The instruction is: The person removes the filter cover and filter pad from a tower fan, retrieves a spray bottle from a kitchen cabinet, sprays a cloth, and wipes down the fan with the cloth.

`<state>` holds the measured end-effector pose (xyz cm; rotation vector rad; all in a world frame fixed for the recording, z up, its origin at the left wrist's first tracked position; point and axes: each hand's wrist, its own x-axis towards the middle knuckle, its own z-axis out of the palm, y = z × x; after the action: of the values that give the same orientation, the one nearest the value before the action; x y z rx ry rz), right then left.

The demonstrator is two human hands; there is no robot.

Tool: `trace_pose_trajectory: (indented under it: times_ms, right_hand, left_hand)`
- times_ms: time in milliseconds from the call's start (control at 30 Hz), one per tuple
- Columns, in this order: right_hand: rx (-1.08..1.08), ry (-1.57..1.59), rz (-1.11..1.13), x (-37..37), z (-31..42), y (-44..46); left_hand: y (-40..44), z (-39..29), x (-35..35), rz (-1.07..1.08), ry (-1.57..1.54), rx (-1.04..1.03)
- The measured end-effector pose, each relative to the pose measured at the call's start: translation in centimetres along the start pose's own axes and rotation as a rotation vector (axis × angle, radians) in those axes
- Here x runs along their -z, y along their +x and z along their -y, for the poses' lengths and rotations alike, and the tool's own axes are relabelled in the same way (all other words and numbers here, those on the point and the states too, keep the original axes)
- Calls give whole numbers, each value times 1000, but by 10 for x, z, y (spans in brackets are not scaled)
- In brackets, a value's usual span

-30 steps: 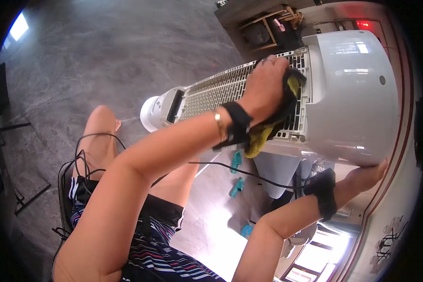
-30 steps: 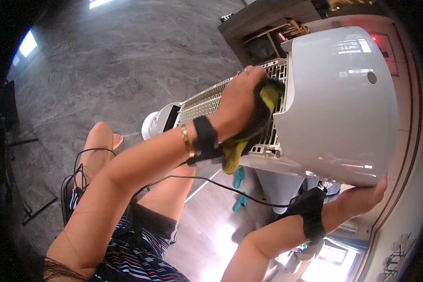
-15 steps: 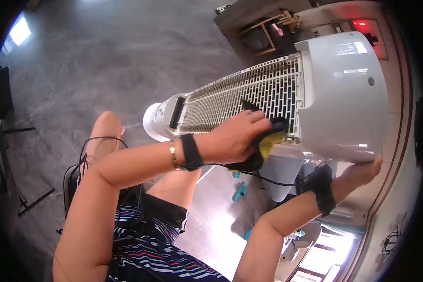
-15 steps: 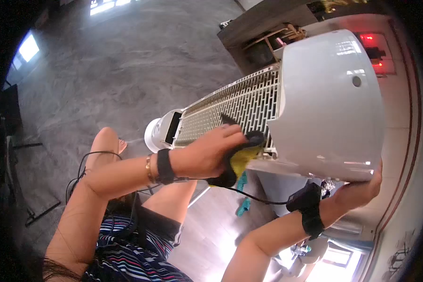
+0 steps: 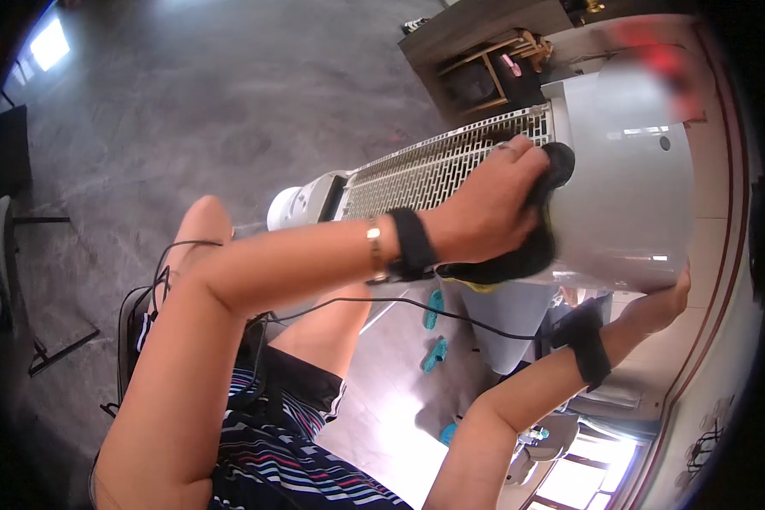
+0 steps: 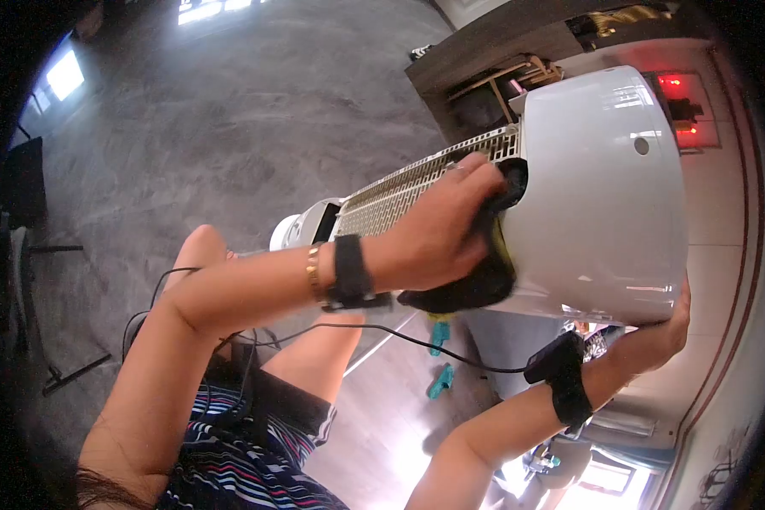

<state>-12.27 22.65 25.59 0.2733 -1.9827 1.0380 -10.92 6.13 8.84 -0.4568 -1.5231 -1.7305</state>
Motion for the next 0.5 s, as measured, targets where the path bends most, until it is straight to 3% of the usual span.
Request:
trace_pose_trajectory:
  times_ms: [133, 233, 267, 433, 500]
  right_hand:
    - [59, 7, -57, 0, -5, 2]
    - [-16, -12, -91, 0, -4, 6]
    - [-19, -13, -85, 0, -5, 5]
    - [64, -48, -89, 2, -7, 4]
    - [42, -10, -65, 8, -15, 11]
  left_hand:
    - [-23, 44, -2, 99, 166, 56]
    - [-63, 67, 13, 216, 162, 277]
    - [-76, 72, 18, 215, 163, 284]
    - [-138, 107, 39, 165, -88, 725]
    - [-158, 127, 50, 229, 111, 796]
